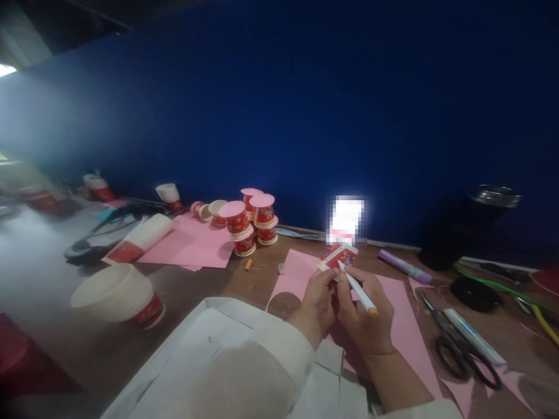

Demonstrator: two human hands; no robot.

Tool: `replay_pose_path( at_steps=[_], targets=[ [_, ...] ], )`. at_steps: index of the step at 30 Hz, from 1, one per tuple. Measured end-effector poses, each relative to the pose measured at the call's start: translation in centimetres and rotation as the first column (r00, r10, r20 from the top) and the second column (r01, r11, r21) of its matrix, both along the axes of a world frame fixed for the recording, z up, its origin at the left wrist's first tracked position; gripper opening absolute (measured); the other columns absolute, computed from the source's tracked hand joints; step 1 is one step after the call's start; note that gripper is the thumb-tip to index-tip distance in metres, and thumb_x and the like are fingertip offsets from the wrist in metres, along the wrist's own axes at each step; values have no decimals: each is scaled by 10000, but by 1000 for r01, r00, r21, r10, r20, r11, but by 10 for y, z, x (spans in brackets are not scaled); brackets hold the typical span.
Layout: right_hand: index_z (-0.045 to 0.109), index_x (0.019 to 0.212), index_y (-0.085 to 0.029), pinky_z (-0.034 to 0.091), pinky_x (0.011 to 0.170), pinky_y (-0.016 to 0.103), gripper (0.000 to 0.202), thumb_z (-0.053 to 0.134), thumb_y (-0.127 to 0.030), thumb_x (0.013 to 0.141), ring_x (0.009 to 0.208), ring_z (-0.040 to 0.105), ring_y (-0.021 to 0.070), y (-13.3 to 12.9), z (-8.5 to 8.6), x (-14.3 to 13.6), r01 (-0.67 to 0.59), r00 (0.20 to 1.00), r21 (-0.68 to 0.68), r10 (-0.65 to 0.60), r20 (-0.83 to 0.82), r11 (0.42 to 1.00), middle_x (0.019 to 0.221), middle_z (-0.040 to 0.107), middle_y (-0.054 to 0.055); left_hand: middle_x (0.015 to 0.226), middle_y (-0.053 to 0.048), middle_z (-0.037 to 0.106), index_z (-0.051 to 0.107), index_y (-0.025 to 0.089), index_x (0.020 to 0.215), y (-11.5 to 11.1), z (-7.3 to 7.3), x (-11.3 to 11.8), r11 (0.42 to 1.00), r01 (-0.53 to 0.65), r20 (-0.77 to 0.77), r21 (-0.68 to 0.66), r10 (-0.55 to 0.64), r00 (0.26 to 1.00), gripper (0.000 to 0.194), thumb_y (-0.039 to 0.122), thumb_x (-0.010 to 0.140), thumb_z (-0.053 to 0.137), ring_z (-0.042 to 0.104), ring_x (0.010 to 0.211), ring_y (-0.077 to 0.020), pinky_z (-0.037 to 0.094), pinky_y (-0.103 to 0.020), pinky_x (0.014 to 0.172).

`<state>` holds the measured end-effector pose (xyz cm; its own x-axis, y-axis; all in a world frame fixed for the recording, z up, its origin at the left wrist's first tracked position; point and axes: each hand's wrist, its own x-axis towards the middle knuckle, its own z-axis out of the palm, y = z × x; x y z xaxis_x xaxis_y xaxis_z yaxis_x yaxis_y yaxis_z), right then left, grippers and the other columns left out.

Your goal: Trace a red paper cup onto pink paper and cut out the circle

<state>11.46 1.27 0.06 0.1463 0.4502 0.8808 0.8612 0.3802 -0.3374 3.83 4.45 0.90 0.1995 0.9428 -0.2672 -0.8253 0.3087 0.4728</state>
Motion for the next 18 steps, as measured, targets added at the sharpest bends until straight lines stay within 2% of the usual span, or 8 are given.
replay_pose_path(
  at_steps=[5, 13, 18],
  targets=[
    [698, 1051, -184, 579, 753, 343, 162, 630, -316, 985, 847, 748, 226, 0, 1, 0, -19, 1000, 11, 19, 20, 1000, 951, 773, 86, 698, -21, 631, 697, 152, 746, 0, -1, 0, 1000, 15, -20, -2, -15, 1000, 255, 214, 531, 821, 587, 673, -135, 465, -252, 692],
    [704, 1033, -190, 567, 751, 342, 191, 619, -354, 987, 841, 743, 226, -2, 1, 0, -16, 1000, -46, 16, -15, 999, 943, 774, 81, 707, -25, 626, 696, 161, 732, -1, -2, 0, 999, 26, -51, 44, -24, 998, 226, 249, 557, 809, 585, 682, -150, 472, -284, 718],
    [707, 1030, -185, 573, 753, 339, 179, 628, -336, 976, 838, 748, 225, -1, 1, -1, -30, 1000, -12, 30, 7, 999, 946, 780, 86, 716, -29, 638, 701, 160, 747, -1, -1, 1, 999, 20, -32, 44, -19, 999, 282, 265, 527, 842, 591, 693, -155, 466, -283, 717]
  ],
)
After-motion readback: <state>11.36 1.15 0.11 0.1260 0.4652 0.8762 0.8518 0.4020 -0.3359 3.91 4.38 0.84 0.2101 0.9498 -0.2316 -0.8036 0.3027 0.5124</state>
